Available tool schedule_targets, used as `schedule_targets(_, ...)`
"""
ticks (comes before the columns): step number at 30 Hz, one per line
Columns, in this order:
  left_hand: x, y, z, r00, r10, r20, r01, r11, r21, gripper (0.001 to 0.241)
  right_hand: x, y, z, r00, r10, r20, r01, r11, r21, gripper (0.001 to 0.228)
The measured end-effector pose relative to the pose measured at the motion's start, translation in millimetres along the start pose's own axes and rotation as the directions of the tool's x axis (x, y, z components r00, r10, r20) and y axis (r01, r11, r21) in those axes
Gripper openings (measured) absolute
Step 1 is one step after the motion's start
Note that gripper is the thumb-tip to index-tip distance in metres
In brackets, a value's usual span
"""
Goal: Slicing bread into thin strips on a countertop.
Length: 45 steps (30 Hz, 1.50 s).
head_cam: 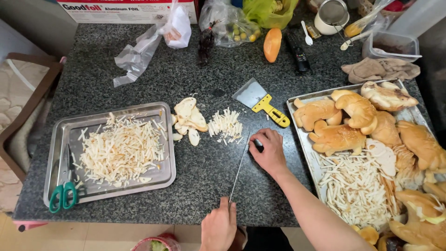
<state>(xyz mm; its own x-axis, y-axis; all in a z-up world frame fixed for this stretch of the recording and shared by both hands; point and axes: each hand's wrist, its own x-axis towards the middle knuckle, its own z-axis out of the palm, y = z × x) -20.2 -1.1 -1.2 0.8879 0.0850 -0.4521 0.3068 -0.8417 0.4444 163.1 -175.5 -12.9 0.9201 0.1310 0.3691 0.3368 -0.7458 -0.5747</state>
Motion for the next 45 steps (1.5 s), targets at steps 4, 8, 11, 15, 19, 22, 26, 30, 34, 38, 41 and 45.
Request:
schedule_targets(4, 1, 6, 0, 0.998, 0.033, -0.055, -0.032, 0.999, 0.009, 0.027, -1, 2, 1, 1.0, -0.015, -0.005, 0.015, 1.0, 0.001, 0.009)
schedule_targets(8, 0, 11, -4, 0.993, 0.086, -0.081, -0.082, 0.995, 0.053, 0.023, -1, 4, 3, 1.0, -0.006, 0.009, 0.006, 1.0, -0.014, 0.011)
schedule_targets(11, 1, 12, -4, 0.99, 0.103, -0.092, -0.096, 0.993, 0.073, 0.023, 0, 6, 4, 1.0, -0.004, 0.011, 0.004, 1.0, -0.014, 0.011)
schedule_targets(15, 4, 13, -3, 0.995, 0.083, -0.049, -0.08, 0.995, 0.057, 0.022, 0, 3, 2, 1.0, -0.01, 0.006, 0.01, 1.0, -0.005, 0.011)
schedule_targets(19, 19, 18, 5, 0.989, 0.106, -0.106, -0.097, 0.992, 0.084, 0.023, -1, 7, 6, 1.0, 0.005, 0.023, -0.004, 1.0, -0.031, 0.012)
schedule_targets(22, 18, 19, 5, 0.987, 0.102, -0.123, -0.09, 0.991, 0.094, 0.025, 0, 6, 5, 1.0, 0.001, 0.015, -0.001, 0.999, -0.04, 0.011)
schedule_targets(26, 2, 2, 16, 0.999, 0.038, -0.009, -0.037, 0.996, 0.078, 0.027, 3, 4, 4, 1.0, 0.01, 0.029, -0.008, 0.999, -0.037, 0.01)
schedule_targets(30, 2, 8, 8, 0.994, 0.094, -0.058, -0.093, 0.995, 0.022, 0.021, 1, 1, 2, 1.0, 0.009, 0.03, -0.008, 0.999, -0.043, 0.01)
schedule_targets(34, 3, 13, 13, 0.993, 0.064, -0.097, -0.061, 0.998, 0.03, 0.024, -1, 3, 3, 1.0, -0.02, 0.001, 0.02, 0.998, -0.056, 0.011)
schedule_targets(38, -7, -24, 56, 0.993, -0.076, 0.092, 0.066, 0.993, 0.099, 0.034, 2, 0, 2, 1.0, -0.004, 0.016, 0.005, 0.999, -0.048, 0.008)
schedule_targets(41, -14, -43, 69, 0.987, -0.134, 0.084, 0.119, 0.98, 0.159, 0.034, 0, 1, 4, 1.0, -0.026, -0.001, 0.026, 0.998, -0.048, 0.007)
schedule_targets(45, -16, -45, 54, 0.987, -0.08, -0.142, 0.1, 0.985, 0.141, 0.029, -3, 5, 3, 0.999, -0.03, -0.036, 0.03, 0.999, 0.01, 0.012)
